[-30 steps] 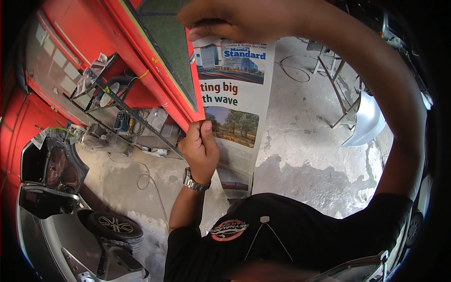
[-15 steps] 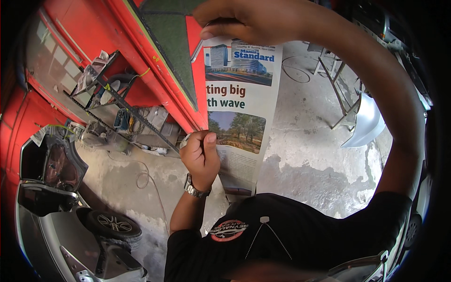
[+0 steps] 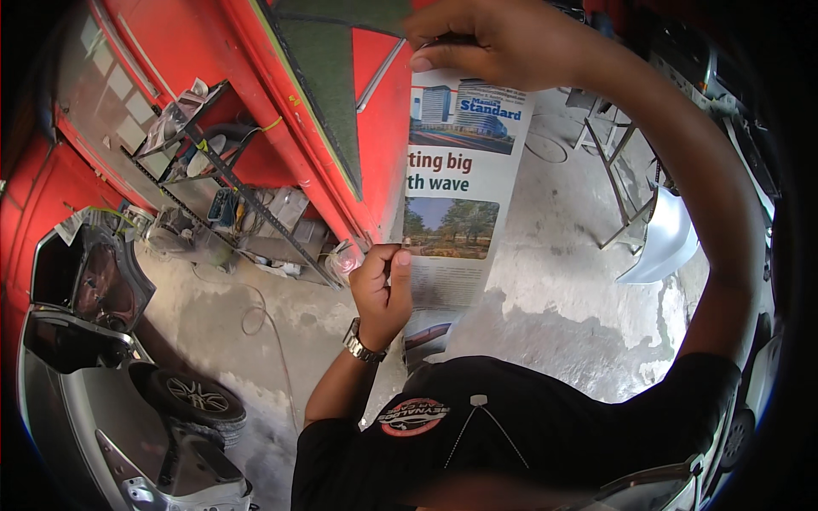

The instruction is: Preparing a car for paint by tearing newspaper and taping it to a door panel.

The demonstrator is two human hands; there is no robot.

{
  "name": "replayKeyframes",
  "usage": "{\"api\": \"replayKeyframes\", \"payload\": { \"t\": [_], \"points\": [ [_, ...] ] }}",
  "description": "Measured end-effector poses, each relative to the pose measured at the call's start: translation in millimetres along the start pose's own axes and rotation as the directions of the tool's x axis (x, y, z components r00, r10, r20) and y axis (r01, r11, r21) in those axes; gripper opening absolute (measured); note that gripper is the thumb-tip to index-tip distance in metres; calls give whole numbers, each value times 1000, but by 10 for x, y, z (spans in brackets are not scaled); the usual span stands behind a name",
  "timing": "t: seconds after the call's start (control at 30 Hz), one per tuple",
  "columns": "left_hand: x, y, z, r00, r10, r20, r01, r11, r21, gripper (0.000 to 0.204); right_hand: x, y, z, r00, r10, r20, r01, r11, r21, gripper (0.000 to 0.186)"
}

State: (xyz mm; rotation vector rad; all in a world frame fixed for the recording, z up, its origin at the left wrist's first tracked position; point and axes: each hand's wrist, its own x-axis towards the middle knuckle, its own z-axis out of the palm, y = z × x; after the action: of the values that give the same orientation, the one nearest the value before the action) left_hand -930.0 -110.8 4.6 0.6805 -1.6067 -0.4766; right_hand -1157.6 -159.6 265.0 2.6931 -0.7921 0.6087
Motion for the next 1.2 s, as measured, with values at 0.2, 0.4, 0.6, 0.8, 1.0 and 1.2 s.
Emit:
{"api": "replayKeyframes", "payload": {
  "t": [0.2,0.4,0.6,0.8,1.0,1.2],
  "points": [
    [-116,-168,18,1000,-26,6,26,999,32,16,78,-64,-91,980,174,94,-180,981,70,18],
    [-116,-230,106,1000,-21,23,20,999,48,16,78,-9,-233,981,193,15,-193,981,-5,18],
    [-194,-313,22,994,-107,-38,110,991,75,16,362,146,-145,993,118,-8,-118,993,5,17],
    [-98,-279,254,999,-36,17,33,991,132,14,-19,325,-313,984,148,-103,-157,984,-89,17],
    [-85,-274,160,1000,2,-31,5,975,221,14,169,464,-236,987,78,-139,-105,975,-195,17],
    [-108,-327,207,1000,-26,6,24,979,204,12,34,564,-307,980,15,-198,-73,954,-290,17]
  ]
}}
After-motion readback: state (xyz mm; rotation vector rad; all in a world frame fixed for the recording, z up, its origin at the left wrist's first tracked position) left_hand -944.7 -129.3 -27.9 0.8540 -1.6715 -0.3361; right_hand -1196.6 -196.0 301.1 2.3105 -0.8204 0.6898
